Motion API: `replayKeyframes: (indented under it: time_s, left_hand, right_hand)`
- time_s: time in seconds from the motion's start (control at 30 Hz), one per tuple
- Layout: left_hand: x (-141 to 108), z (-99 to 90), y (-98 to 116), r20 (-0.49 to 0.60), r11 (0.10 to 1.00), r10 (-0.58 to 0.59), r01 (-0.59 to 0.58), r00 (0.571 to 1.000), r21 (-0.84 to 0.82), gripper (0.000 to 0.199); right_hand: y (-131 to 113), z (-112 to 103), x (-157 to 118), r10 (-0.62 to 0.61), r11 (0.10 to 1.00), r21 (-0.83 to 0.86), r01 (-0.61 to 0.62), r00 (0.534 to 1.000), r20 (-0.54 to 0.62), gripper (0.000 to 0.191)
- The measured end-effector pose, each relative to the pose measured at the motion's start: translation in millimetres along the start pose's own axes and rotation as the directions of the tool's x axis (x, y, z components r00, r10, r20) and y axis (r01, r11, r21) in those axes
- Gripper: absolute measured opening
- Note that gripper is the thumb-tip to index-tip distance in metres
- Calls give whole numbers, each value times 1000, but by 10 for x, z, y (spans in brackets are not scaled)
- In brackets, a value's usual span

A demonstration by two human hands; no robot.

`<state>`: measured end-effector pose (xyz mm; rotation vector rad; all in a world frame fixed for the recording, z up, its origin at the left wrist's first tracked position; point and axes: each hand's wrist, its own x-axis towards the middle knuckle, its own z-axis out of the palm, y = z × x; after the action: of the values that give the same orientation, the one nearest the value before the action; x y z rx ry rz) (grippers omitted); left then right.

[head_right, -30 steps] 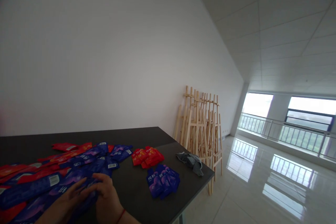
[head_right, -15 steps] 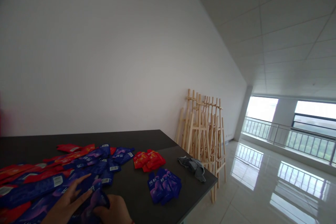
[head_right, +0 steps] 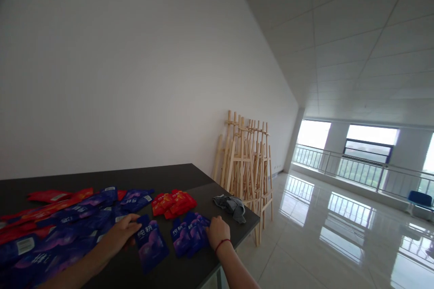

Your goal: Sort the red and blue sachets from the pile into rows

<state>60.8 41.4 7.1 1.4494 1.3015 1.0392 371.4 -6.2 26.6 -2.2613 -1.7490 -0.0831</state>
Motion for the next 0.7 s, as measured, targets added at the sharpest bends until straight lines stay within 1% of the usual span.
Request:
replayKeyframes:
  time_s: [0.07,0.1,0.2,0.27,0.33,0.4,0.47,0.53,0.6,0.63,0.7]
  left_hand:
    - [110,248,19,40,999,-12,11,999,30,24]
    - [159,362,12,49,998,-24,22,998,53,21]
    - [279,648,-45,64,989,-74,65,995,134,25]
    - [337,773,-85,76,978,-94,78,993,193,31]
    - [368,839,-114,89,967,-80,56,993,249,32]
    - [358,854,-129,97,954,-18,-12,995,300,34]
    - [289,849,-142,105,933,77,-109,992,344,45]
    - [161,855,-164,135,904,152,-193,979,381,64]
    - [-3,893,-197,199,881,183,-250,963,401,78]
    - [-87,926,-214,240,868,186,-274,953,415,81]
    - [-227,1015,-238,314,832,160,-299,936,468,82]
  right_hand:
    - [53,104,19,-2,1000,15,1,999,38,15]
    - [50,161,22,-5,1000,23,4,999,44,16]
    - [-21,316,6,-2,999,42,1,999,34,23]
    - [-72,393,-29,3,999,49,-4,1000,25,25]
    - [-84,438,-69,3,999,52,-4,1000,14,27]
    - [-42,452,-80,-10,998,63,12,1000,-30,29]
    - [39,457,-38,-15,993,113,25,996,-91,29]
    - [118,483,49,5,983,183,17,993,-120,32]
    - [157,547,140,36,973,229,-15,995,-88,39]
    - [156,591,174,47,971,237,-30,997,-67,42]
    - [122,685,202,59,968,245,-48,998,-36,46]
